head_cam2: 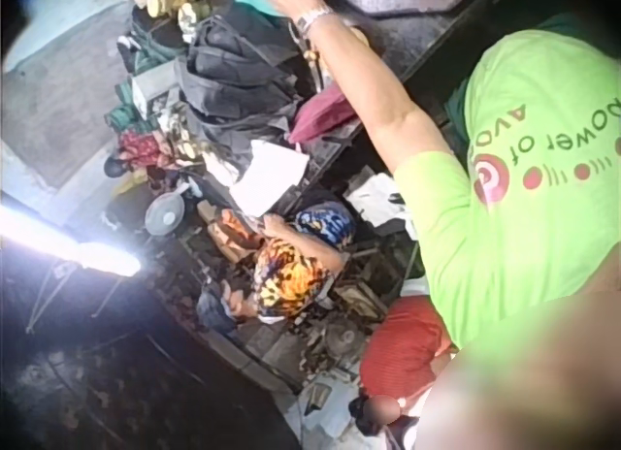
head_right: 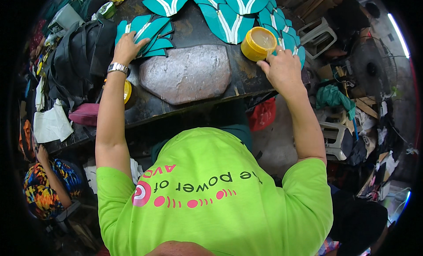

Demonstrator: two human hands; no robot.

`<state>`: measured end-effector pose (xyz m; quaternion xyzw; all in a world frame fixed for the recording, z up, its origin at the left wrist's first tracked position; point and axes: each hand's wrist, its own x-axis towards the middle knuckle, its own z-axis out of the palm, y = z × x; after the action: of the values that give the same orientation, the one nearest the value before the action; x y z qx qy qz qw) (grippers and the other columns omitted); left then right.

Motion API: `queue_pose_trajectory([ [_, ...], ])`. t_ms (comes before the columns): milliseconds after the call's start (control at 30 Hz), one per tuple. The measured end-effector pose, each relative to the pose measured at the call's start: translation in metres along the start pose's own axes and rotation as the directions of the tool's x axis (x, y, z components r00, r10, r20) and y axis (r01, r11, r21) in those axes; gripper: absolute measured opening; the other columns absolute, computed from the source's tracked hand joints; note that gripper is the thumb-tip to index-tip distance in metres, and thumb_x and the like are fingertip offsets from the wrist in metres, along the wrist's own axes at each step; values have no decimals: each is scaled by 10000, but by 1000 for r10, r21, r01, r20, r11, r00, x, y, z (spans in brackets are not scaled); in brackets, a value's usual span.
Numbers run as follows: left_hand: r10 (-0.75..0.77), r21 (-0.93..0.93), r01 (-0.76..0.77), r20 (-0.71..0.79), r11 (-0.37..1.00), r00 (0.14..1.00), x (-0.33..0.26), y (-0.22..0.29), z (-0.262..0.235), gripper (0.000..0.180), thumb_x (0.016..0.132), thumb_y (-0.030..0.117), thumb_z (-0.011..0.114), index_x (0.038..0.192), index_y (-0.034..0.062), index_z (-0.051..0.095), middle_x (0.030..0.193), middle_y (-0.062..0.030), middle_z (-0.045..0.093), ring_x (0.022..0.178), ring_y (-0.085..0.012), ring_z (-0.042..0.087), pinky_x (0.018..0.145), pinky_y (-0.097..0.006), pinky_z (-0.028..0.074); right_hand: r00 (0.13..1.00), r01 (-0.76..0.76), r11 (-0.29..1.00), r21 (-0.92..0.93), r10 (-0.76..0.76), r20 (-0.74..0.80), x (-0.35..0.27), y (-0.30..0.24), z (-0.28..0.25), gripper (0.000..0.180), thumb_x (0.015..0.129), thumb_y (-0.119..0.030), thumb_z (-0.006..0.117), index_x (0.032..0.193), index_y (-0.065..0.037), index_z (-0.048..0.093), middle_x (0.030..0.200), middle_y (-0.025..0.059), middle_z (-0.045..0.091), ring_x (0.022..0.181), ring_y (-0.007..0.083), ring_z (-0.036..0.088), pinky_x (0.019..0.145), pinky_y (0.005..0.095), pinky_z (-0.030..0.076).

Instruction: The person repeatedly picks teal fabric pouches with white zipper lines from a pile, presses the zipper area with both hands, and places them back on the table. The person also handles a yellow container and a small yellow lid on the work surface.

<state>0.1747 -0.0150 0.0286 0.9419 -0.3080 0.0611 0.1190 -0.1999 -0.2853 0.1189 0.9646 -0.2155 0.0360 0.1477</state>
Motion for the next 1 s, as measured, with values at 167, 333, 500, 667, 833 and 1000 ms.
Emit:
queue_pose_trajectory([
  [167, 133, 74, -132, -8, 988, 991, 6, -3, -7, 634, 866, 595, 686, 1061, -8, 671, 1016, -233, 702, 956, -400, 686, 857, -477, 554, 995, 11, 935, 354, -46, 93, -4, -18, -29, 373, 931, -419, 658, 1035, -70, 735, 992, 146, 702, 886, 345, 678, 741, 446, 530],
  [333, 204, 158, -199, -15, 967, 979, -1, 0, -3, 586, 939, 552, 605, 1123, -3, 650, 982, -262, 697, 955, -418, 681, 844, -488, 548, 995, -4, 815, 579, 58, -76, 6, -40, -13, 387, 939, -433, 639, 956, -54, 715, 891, 170, 704, 839, 387, 673, 741, 482, 520],
  [500, 208, 99, -210, 28, 973, 978, 0, 8, -7, 403, 974, 332, 587, 1259, 46, 596, 961, -288, 688, 905, -448, 681, 822, -510, 546, 968, -25, 868, 496, -103, 230, -2, -35, -12, 353, 930, -389, 669, 983, -41, 692, 902, 187, 700, 860, 376, 669, 746, 457, 520],
  [667, 351, 13, -352, -132, 936, 927, -19, 22, -48, 363, 908, 75, 573, 1271, 76, 572, 1008, -230, 702, 890, -425, 685, 785, -501, 560, 1000, 2, 621, 784, -17, 10, -14, -29, -16, 302, 994, -290, 636, 1141, -39, 717, 962, 93, 728, 801, 210, 678, 705, 312, 500],
  [833, 514, -348, -608, -329, 713, 792, -108, 45, -64, 399, 804, -123, 575, 1152, 52, 659, 1064, -162, 707, 954, -366, 700, 855, -433, 560, 995, 58, 199, 978, 69, -73, -19, -27, 0, 363, 1067, -314, 523, 1159, -28, 726, 1120, 44, 709, 927, 143, 640, 756, 251, 460],
  [1000, 635, -517, -589, -108, 621, 765, -165, 55, -39, 313, 749, -116, 624, 1012, 52, 645, 1153, -119, 680, 1111, -321, 645, 897, -406, 545, 976, 215, 64, 975, -37, -212, 1, -48, 34, 543, 1100, -430, 358, 1164, -53, 743, 1351, 91, 594, 1291, 217, 477, 1083, 361, 344],
])
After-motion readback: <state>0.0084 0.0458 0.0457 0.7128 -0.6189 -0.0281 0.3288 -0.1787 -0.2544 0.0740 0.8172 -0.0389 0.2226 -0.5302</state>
